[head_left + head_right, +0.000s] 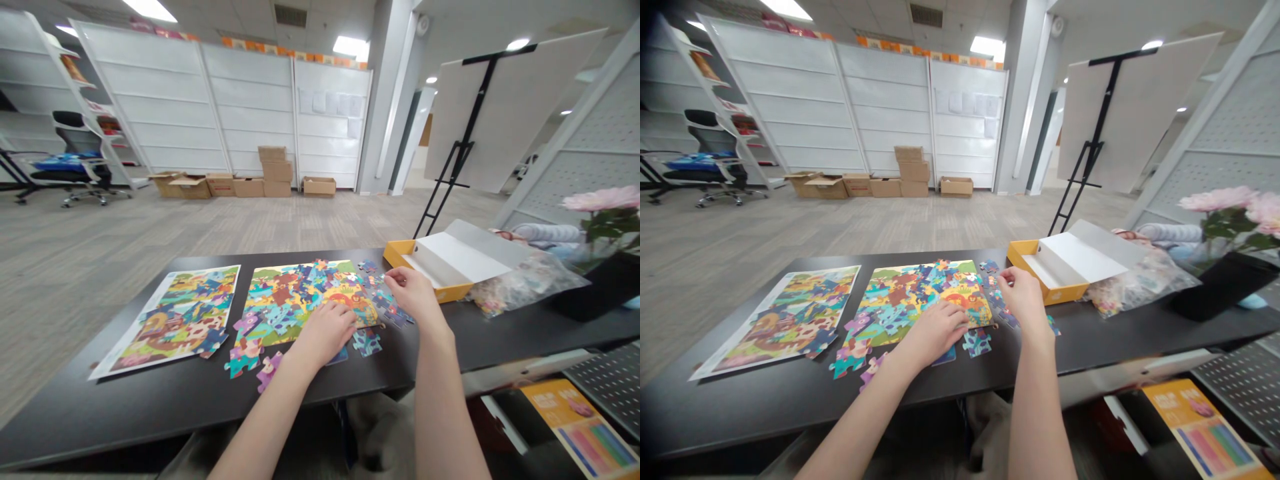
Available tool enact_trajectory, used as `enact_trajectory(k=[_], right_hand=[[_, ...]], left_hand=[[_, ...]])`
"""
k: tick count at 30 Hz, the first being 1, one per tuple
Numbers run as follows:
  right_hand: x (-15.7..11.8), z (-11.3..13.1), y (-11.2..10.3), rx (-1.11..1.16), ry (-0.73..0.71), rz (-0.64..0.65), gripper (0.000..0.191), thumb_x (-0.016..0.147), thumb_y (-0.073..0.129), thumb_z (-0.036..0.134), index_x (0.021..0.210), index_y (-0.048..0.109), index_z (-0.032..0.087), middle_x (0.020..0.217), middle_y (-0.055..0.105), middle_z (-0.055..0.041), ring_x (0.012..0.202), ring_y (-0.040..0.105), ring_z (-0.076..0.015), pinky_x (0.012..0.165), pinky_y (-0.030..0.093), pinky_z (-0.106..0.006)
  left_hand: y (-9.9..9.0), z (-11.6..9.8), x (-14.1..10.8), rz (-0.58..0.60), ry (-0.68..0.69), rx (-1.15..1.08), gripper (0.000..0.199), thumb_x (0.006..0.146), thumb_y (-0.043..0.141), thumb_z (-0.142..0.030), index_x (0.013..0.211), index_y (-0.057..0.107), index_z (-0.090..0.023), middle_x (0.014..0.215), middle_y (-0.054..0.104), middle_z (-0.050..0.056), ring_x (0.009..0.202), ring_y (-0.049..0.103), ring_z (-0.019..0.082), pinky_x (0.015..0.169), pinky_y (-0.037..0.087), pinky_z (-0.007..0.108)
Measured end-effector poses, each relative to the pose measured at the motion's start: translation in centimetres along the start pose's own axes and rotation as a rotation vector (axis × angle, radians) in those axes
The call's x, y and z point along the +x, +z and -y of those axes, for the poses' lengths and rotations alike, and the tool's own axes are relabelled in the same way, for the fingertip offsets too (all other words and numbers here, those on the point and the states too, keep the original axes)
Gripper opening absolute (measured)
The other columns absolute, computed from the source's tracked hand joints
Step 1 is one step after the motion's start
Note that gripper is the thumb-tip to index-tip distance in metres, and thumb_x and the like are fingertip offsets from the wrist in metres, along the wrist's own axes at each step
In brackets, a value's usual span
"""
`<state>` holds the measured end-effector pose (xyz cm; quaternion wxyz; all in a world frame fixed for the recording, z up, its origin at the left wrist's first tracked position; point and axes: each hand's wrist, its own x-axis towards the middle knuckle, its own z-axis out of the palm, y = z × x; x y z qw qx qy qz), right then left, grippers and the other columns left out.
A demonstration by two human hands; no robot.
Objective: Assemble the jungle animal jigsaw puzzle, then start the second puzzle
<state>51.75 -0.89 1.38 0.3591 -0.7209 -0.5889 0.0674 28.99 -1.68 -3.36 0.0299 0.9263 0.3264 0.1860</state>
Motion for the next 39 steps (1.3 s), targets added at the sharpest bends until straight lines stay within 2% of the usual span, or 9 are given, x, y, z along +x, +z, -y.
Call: enact_trajectory(k=[5, 11, 14, 16, 20, 23, 27, 32, 39], right_hand=[[0.0, 0.4, -0.2, 0.054, 0.019, -0.033, 0.022, 0.083, 0.060, 0.033, 0.086, 0.076, 0.019, 0.085, 0.078, -0.0067, 0.081, 0.072, -0.0224, 0.079, 0.053, -0.033], [-0.7, 1.0, -3.4, 0.177, 0.043, -0.189, 0.028, 0.084, 0.061, 0.040, 0.091, 0.076, 0.017, 0.087, 0.079, -0.0110, 0.074, 0.071, -0.0233, 0.073, 0.055, -0.035], [-0.7, 1.3, -3.8, 0.219, 0.036, -0.241, 0.031, 0.085, 0.062, 0.043, 0.094, 0.076, 0.016, 0.089, 0.078, -0.0129, 0.075, 0.071, -0.0236, 0.072, 0.056, -0.035], [-0.2, 1.4, -2.6, 0.200, 0.021, -0.177, 0.029, 0.086, 0.060, 0.039, 0.093, 0.076, 0.016, 0.088, 0.078, -0.0120, 0.075, 0.070, -0.0231, 0.073, 0.055, -0.033], [1.3, 1.1, 1.8, 0.004, -0.038, 0.036, 0.021, 0.089, 0.057, 0.027, 0.091, 0.077, 0.018, 0.091, 0.078, -0.0082, 0.080, 0.070, -0.0208, 0.081, 0.053, -0.031], [2.3, 0.9, 4.6, -0.106, -0.127, 0.134, 0.025, 0.092, 0.053, 0.020, 0.102, 0.076, 0.018, 0.107, 0.076, -0.0100, 0.093, 0.070, -0.0212, 0.091, 0.050, -0.032], [3.0, 1.0, 7.1, -0.226, -0.278, 0.248, 0.033, 0.095, 0.052, 0.019, 0.123, 0.069, 0.014, 0.132, 0.068, -0.0143, 0.122, 0.061, -0.0256, 0.109, 0.041, -0.036], [3.2, 1.2, 8.6, -0.354, -0.221, 0.383, 0.042, 0.096, 0.054, 0.020, 0.137, 0.060, 0.018, 0.141, 0.064, -0.0146, 0.130, 0.057, -0.0310, 0.109, 0.039, -0.043], [3.5, 0.8, 7.8, -0.383, -0.179, 0.342, 0.041, 0.092, 0.065, 0.029, 0.130, 0.062, 0.015, 0.124, 0.071, -0.0175, 0.116, 0.064, -0.0313, 0.099, 0.044, -0.039]], left_hand=[[-0.4, -0.3, 0.1, 0.026, -0.027, 0.004, 0.015, 0.100, 0.058, -0.030, 0.096, 0.068, -0.019, 0.103, 0.072, 0.007, 0.100, 0.064, 0.023, 0.093, 0.052, 0.038], [-0.7, -0.4, 0.1, 0.039, -0.032, -0.010, 0.015, 0.100, 0.058, -0.028, 0.096, 0.068, -0.019, 0.104, 0.072, 0.007, 0.100, 0.064, 0.023, 0.094, 0.051, 0.038], [-0.6, -0.2, -0.1, 0.027, -0.027, -0.048, 0.014, 0.099, 0.059, -0.029, 0.097, 0.069, -0.019, 0.104, 0.072, 0.007, 0.102, 0.064, 0.023, 0.097, 0.051, 0.038], [-0.6, -0.1, -0.2, -0.002, -0.021, -0.080, 0.016, 0.100, 0.059, -0.032, 0.102, 0.069, -0.020, 0.107, 0.072, 0.007, 0.107, 0.063, 0.024, 0.099, 0.050, 0.039], [-1.3, 0.2, -0.9, -0.073, -0.048, -0.118, 0.022, 0.102, 0.056, -0.033, 0.116, 0.065, -0.020, 0.121, 0.070, 0.007, 0.117, 0.060, 0.024, 0.105, 0.048, 0.040], [-2.4, 0.9, -1.9, -0.067, -0.097, -0.081, 0.020, 0.100, 0.058, -0.028, 0.117, 0.065, -0.020, 0.122, 0.069, 0.008, 0.116, 0.060, 0.025, 0.104, 0.048, 0.041], [-3.5, 2.2, -3.5, -0.012, -0.146, -0.026, 0.014, 0.097, 0.062, -0.026, 0.109, 0.066, -0.020, 0.116, 0.070, 0.008, 0.112, 0.061, 0.025, 0.099, 0.049, 0.041], [-3.9, 3.5, -5.1, 0.049, -0.187, -0.038, 0.021, 0.095, 0.067, -0.030, 0.113, 0.066, -0.021, 0.114, 0.071, 0.008, 0.112, 0.061, 0.026, 0.101, 0.048, 0.041], [-4.7, 3.9, -6.5, 0.049, -0.204, -0.037, 0.021, 0.097, 0.063, -0.031, 0.114, 0.067, -0.021, 0.111, 0.071, 0.008, 0.109, 0.062, 0.026, 0.096, 0.050, 0.041]])
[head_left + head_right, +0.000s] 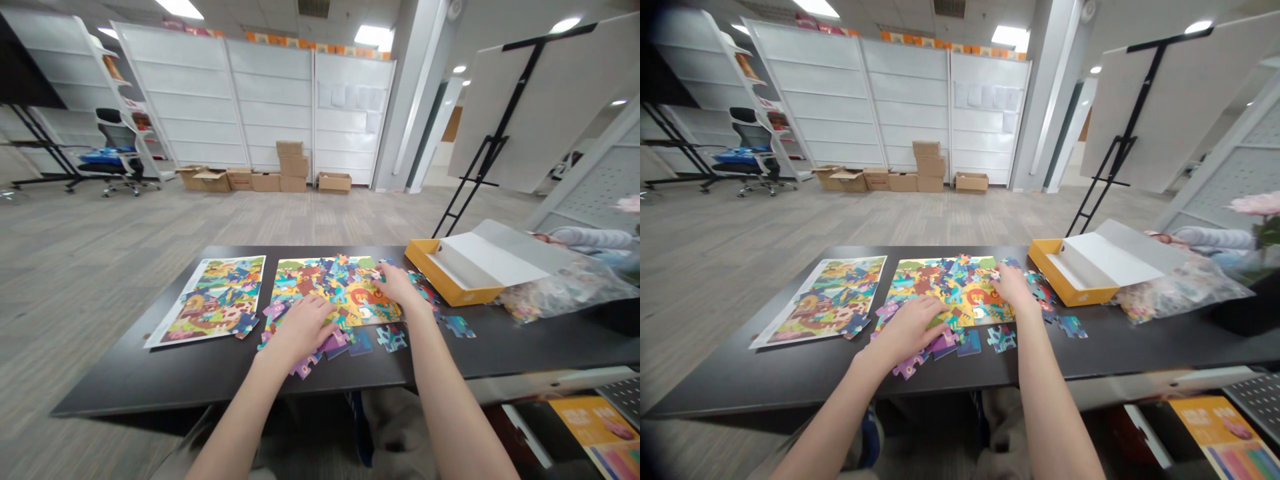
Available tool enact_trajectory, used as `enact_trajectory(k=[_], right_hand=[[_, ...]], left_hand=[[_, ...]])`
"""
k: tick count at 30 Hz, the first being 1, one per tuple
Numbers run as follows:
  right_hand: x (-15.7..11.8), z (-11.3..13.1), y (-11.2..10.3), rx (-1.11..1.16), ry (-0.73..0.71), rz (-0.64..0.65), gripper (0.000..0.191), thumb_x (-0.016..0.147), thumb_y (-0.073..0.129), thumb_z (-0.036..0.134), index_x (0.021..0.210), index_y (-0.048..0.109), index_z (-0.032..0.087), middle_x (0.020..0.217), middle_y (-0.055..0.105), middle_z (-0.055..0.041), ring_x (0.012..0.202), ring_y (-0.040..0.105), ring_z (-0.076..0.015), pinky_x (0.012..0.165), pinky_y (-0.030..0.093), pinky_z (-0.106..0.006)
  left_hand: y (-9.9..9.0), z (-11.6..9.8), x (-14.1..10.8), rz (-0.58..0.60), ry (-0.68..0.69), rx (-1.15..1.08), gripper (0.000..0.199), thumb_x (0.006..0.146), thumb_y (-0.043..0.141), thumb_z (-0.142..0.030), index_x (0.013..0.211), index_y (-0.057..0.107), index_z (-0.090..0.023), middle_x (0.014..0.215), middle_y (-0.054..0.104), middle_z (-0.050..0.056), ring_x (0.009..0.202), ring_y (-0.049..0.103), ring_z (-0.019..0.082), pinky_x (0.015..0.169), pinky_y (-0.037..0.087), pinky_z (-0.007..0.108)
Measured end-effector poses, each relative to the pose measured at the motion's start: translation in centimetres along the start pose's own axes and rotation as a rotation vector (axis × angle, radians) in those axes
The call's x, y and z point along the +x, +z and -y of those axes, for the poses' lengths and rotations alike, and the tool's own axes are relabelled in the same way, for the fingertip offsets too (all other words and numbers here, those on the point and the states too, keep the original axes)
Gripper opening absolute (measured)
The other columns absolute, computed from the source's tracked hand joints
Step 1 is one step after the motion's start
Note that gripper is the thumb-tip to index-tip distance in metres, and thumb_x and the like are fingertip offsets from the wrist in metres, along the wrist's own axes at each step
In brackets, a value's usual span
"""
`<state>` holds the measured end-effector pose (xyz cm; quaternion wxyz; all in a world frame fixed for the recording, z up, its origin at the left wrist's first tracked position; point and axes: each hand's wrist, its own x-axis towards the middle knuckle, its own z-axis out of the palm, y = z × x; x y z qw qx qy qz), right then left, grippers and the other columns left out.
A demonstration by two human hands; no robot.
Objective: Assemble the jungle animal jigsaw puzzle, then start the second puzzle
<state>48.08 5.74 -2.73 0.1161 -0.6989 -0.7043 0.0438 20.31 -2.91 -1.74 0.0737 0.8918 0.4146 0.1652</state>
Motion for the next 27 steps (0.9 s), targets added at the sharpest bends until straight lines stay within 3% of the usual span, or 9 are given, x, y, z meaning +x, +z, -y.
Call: enact_trajectory(k=[5, 11, 16, 18, 21, 27], right_hand=[[-0.3, -0.2, -0.5, 0.030, 0.015, -0.043, 0.047, 0.081, 0.079, 0.032, 0.123, 0.067, 0.014, 0.113, 0.071, -0.0153, 0.102, 0.066, -0.0277, 0.093, 0.047, -0.036], [-1.2, 0.0, -2.1, 0.086, -0.013, -0.073, 0.028, 0.081, 0.073, 0.029, 0.105, 0.076, 0.015, 0.103, 0.071, -0.0114, 0.092, 0.066, -0.0227, 0.086, 0.048, -0.032], [-2.7, 0.5, -3.6, 0.334, -0.033, -0.108, 0.018, 0.083, 0.068, 0.035, 0.088, 0.073, 0.018, 0.082, 0.072, -0.0054, 0.080, 0.067, -0.0205, 0.077, 0.051, -0.031], [-3.5, 1.2, -3.9, 0.490, -0.074, -0.065, 0.022, 0.082, 0.068, 0.036, 0.094, 0.071, 0.018, 0.084, 0.072, -0.0050, 0.078, 0.069, -0.0196, 0.074, 0.053, -0.030], [-4.6, 2.5, -4.1, 0.650, -0.147, 0.098, 0.028, 0.083, 0.066, 0.036, 0.105, 0.068, 0.018, 0.083, 0.073, -0.0037, 0.072, 0.070, -0.0183, 0.068, 0.055, -0.029], [-5.0, 4.1, -3.7, 0.673, -0.189, 0.314, 0.020, 0.082, 0.068, 0.028, 0.098, 0.069, 0.017, 0.078, 0.074, -0.0036, 0.067, 0.070, -0.0169, 0.059, 0.052, -0.025]], left_hand=[[0.1, 0.1, -0.3, -0.008, 0.033, -0.037, 0.020, 0.099, 0.059, -0.028, 0.116, 0.067, -0.022, 0.118, 0.072, 0.007, 0.115, 0.062, 0.024, 0.101, 0.048, 0.040], [0.4, -0.3, 0.6, 0.005, 0.132, -0.129, 0.023, 0.098, 0.059, -0.021, 0.120, 0.066, -0.025, 0.126, 0.072, 0.003, 0.123, 0.060, 0.023, 0.109, 0.044, 0.040], [0.3, -0.7, 1.4, 0.041, 0.174, -0.123, 0.015, 0.095, 0.065, -0.026, 0.108, 0.072, -0.025, 0.120, 0.074, 0.003, 0.116, 0.064, 0.022, 0.106, 0.045, 0.038], [0.3, -0.8, 1.6, 0.047, 0.157, -0.109, 0.014, 0.094, 0.066, -0.028, 0.106, 0.074, -0.025, 0.117, 0.075, 0.004, 0.114, 0.065, 0.023, 0.103, 0.046, 0.039], [0.2, -0.7, 1.6, 0.058, 0.112, -0.076, 0.014, 0.094, 0.066, -0.030, 0.105, 0.074, -0.025, 0.116, 0.075, 0.004, 0.111, 0.065, 0.024, 0.099, 0.047, 0.039], [-0.4, 0.2, 0.7, 0.047, -0.006, 0.029, 0.016, 0.092, 0.069, -0.033, 0.105, 0.072, -0.024, 0.111, 0.073, 0.006, 0.111, 0.063, 0.027, 0.099, 0.046, 0.041]])
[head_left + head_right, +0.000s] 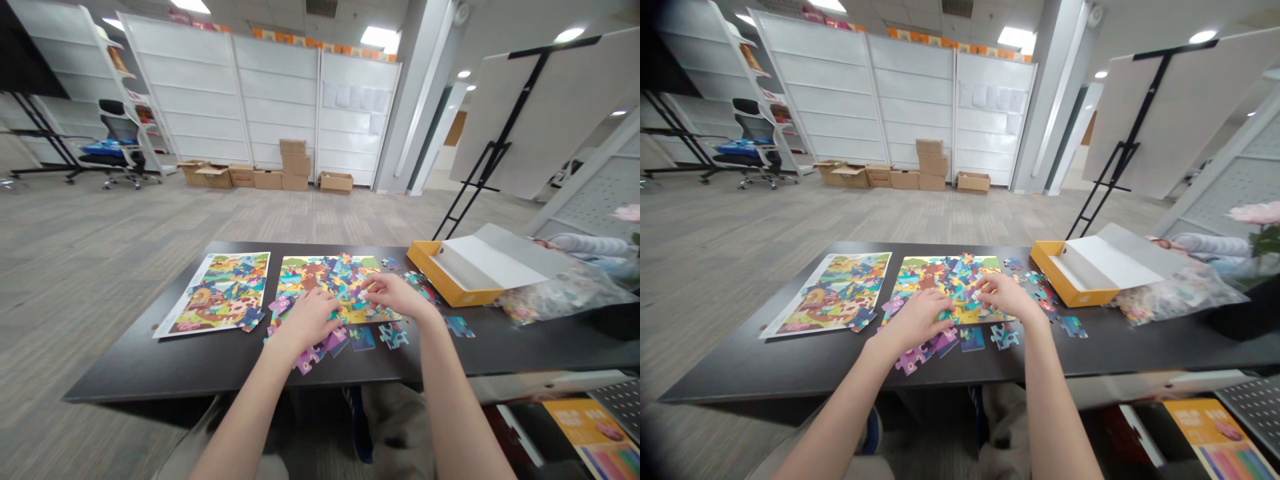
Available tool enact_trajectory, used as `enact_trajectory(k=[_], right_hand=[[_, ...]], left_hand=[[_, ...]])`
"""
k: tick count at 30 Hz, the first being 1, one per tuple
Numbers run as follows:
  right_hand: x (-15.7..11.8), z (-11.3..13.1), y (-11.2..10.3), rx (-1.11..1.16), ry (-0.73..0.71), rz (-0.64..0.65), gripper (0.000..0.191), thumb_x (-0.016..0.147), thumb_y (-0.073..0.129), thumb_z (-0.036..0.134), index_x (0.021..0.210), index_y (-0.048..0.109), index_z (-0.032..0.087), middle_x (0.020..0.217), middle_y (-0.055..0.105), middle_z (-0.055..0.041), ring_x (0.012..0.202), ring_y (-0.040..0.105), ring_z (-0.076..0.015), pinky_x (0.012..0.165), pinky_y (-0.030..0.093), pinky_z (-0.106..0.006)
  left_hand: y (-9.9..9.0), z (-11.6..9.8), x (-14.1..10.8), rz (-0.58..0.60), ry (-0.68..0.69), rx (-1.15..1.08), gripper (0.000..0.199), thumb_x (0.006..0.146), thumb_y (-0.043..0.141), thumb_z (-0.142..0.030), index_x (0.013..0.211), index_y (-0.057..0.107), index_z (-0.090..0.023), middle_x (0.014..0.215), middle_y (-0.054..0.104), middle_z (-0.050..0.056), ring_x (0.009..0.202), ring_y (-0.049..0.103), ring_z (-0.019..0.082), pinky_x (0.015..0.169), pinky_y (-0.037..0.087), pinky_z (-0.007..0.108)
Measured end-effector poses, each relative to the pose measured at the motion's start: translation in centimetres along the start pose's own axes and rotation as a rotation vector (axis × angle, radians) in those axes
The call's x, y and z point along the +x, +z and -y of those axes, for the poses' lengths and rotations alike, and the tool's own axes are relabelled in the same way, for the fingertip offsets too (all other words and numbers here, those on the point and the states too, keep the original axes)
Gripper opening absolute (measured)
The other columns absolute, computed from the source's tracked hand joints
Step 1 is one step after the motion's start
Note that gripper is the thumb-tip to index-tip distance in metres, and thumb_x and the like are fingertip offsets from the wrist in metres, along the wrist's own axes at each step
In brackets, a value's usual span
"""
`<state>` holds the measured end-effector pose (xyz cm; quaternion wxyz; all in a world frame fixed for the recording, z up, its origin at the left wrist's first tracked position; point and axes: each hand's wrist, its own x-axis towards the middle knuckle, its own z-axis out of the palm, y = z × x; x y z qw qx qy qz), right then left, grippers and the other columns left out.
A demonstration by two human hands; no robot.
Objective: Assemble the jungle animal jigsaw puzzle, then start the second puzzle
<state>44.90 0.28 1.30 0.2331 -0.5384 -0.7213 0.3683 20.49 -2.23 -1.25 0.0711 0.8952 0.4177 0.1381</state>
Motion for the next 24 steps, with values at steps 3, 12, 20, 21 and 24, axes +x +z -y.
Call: enact_trajectory(k=[3, 12, 20, 21, 24], right_hand=[[0.3, 0.1, 0.4, 0.016, 0.042, 0.055, 0.018, 0.083, 0.068, 0.029, 0.096, 0.069, 0.017, 0.083, 0.075, -0.0035, 0.064, 0.070, -0.0154, 0.056, 0.052, -0.023], [1.5, -1.6, 1.6, -0.084, 0.006, 0.052, 0.018, 0.078, 0.075, 0.030, 0.088, 0.071, 0.016, 0.077, 0.074, -0.0039, 0.071, 0.070, -0.0180, 0.065, 0.053, -0.026], [1.7, -1.3, 1.5, -0.229, -0.032, 0.013, 0.020, 0.076, 0.077, 0.028, 0.092, 0.075, 0.016, 0.084, 0.075, -0.0042, 0.074, 0.068, -0.0175, 0.068, 0.050, -0.026], [1.6, -1.3, 1.4, -0.228, -0.035, 0.007, 0.020, 0.077, 0.076, 0.027, 0.094, 0.075, 0.017, 0.084, 0.075, -0.0041, 0.075, 0.068, -0.0175, 0.069, 0.050, -0.026], [0.9, -1.4, 0.7, -0.243, -0.019, -0.021, 0.018, 0.078, 0.074, 0.025, 0.094, 0.075, 0.017, 0.087, 0.075, -0.0049, 0.079, 0.068, -0.0185, 0.071, 0.050, -0.027]], left_hand=[[0.1, 0.5, -0.4, -0.026, -0.040, 0.020, 0.020, 0.092, 0.070, -0.036, 0.107, 0.071, -0.023, 0.112, 0.072, 0.007, 0.112, 0.063, 0.027, 0.101, 0.045, 0.041], [-0.6, 0.4, -0.9, -0.026, -0.106, 0.058, 0.022, 0.093, 0.068, -0.035, 0.107, 0.068, -0.019, 0.111, 0.071, 0.010, 0.111, 0.062, 0.030, 0.098, 0.047, 0.044], [0.5, -1.0, 0.6, -0.042, -0.005, -0.005, 0.031, 0.093, 0.069, -0.039, 0.118, 0.064, -0.022, 0.127, 0.067, 0.009, 0.119, 0.059, 0.028, 0.101, 0.046, 0.042], [0.8, -1.1, 0.8, -0.036, -0.001, -0.011, 0.032, 0.092, 0.070, -0.038, 0.119, 0.064, -0.021, 0.127, 0.067, 0.009, 0.119, 0.059, 0.028, 0.102, 0.046, 0.042], [1.1, -1.3, 1.2, -0.015, -0.003, -0.021, 0.036, 0.091, 0.072, -0.038, 0.121, 0.064, -0.020, 0.122, 0.069, 0.009, 0.120, 0.059, 0.029, 0.103, 0.045, 0.043]])
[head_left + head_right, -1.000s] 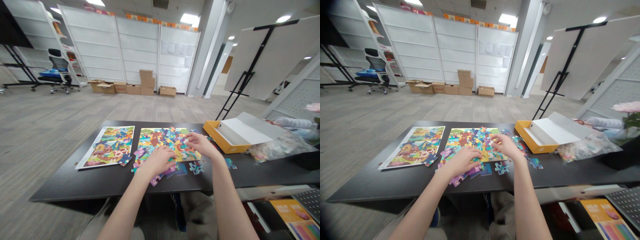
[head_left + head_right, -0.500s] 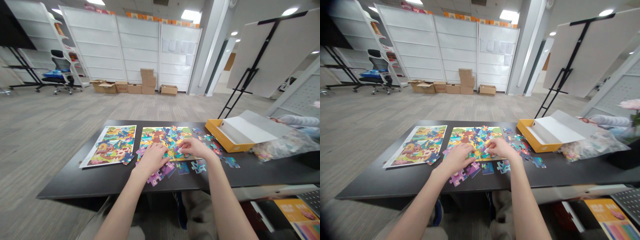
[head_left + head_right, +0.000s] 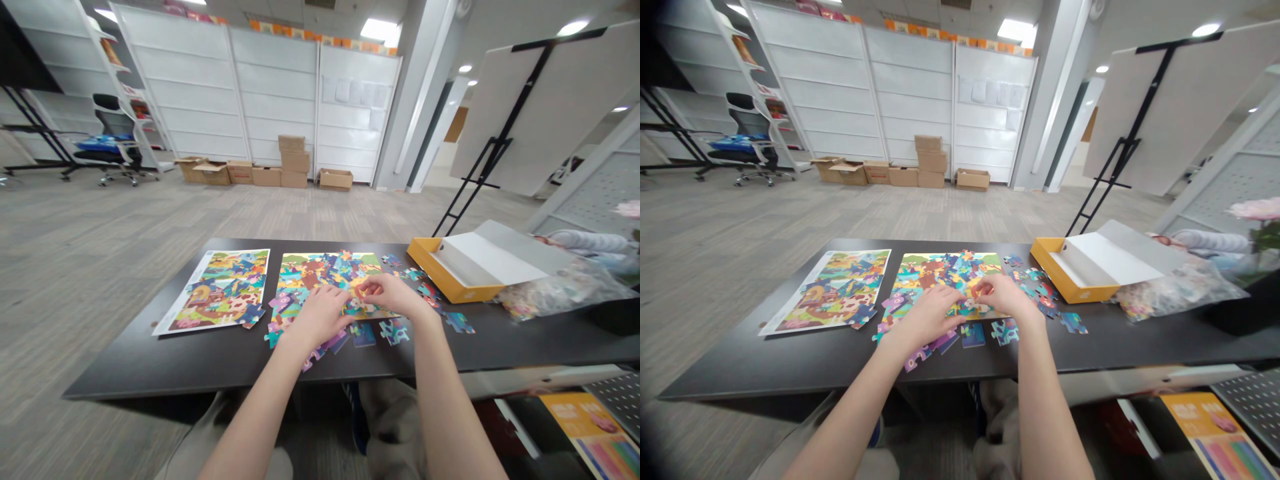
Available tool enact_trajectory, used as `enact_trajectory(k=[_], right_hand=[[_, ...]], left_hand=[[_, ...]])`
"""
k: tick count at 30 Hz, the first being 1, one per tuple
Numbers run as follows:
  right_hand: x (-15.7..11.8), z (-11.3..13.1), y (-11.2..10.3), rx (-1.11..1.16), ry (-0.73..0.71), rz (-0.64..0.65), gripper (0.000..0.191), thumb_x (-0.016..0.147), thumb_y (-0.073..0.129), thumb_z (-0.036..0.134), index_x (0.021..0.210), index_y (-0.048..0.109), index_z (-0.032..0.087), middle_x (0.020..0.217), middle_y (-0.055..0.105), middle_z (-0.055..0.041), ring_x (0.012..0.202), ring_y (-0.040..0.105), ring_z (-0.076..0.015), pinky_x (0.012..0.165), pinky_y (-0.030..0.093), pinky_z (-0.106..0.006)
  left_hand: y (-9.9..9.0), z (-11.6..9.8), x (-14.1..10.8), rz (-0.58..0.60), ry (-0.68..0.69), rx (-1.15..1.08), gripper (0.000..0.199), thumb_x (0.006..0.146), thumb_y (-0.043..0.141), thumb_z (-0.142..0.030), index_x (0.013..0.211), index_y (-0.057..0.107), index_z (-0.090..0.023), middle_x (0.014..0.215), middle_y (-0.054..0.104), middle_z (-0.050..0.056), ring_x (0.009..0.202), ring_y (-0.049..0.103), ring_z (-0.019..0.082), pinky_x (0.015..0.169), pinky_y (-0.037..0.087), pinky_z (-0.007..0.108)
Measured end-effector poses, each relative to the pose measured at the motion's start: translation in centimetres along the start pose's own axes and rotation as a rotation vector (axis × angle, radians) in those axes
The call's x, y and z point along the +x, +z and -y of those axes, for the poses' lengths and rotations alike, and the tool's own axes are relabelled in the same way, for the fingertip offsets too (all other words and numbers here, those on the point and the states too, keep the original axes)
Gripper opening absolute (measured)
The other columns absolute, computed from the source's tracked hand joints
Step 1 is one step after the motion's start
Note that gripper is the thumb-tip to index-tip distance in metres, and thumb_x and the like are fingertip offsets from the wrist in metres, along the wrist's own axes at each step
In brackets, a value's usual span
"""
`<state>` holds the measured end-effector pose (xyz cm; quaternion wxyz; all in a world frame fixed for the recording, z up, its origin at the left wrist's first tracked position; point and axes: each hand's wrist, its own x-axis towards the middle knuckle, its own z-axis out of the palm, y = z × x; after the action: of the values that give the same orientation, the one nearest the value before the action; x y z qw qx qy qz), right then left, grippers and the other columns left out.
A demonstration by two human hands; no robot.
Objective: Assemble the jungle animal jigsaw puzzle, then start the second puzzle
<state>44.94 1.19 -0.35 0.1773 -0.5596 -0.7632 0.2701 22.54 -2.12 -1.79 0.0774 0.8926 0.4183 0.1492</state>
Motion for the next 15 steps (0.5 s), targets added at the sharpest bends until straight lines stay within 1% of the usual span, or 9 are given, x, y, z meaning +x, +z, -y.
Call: enact_trajectory(k=[3, 7, 11, 15], right_hand=[[-0.8, -0.3, -0.7, -0.017, 0.084, 0.005, 0.018, 0.073, 0.074, 0.018, 0.091, 0.074, 0.016, 0.086, 0.075, -0.0056, 0.076, 0.067, -0.0183, 0.069, 0.050, -0.027], [-1.3, -0.3, -1.1, -0.006, 0.158, 0.082, 0.022, 0.069, 0.071, 0.009, 0.090, 0.073, 0.014, 0.082, 0.073, -0.0045, 0.072, 0.065, -0.0161, 0.064, 0.049, -0.024], [-1.4, -0.1, -1.1, -0.049, 0.163, 0.084, 0.022, 0.069, 0.072, 0.010, 0.091, 0.074, 0.015, 0.081, 0.071, -0.0037, 0.073, 0.063, -0.0163, 0.062, 0.047, -0.024], [-1.5, 0.2, -1.1, -0.041, 0.182, 0.088, 0.024, 0.070, 0.072, 0.011, 0.094, 0.074, 0.014, 0.083, 0.071, -0.0042, 0.072, 0.063, -0.0161, 0.060, 0.046, -0.023]], left_hand=[[0.0, 0.1, 0.2, 0.016, -0.004, -0.009, 0.036, 0.091, 0.072, -0.038, 0.121, 0.064, -0.020, 0.119, 0.070, 0.009, 0.119, 0.060, 0.029, 0.101, 0.046, 0.043], [-0.4, 0.1, 0.3, 0.021, -0.010, -0.027, 0.032, 0.089, 0.074, -0.037, 0.115, 0.066, -0.019, 0.113, 0.071, 0.009, 0.113, 0.063, 0.029, 0.098, 0.048, 0.041], [-0.4, 0.1, 0.4, 0.013, 0.012, -0.058, 0.024, 0.090, 0.073, -0.034, 0.109, 0.069, -0.020, 0.110, 0.072, 0.009, 0.110, 0.064, 0.028, 0.096, 0.049, 0.039], [0.3, 0.4, 0.4, 0.010, 0.058, -0.055, 0.020, 0.092, 0.071, -0.034, 0.109, 0.071, -0.023, 0.114, 0.071, 0.007, 0.114, 0.062, 0.027, 0.101, 0.047, 0.041]])
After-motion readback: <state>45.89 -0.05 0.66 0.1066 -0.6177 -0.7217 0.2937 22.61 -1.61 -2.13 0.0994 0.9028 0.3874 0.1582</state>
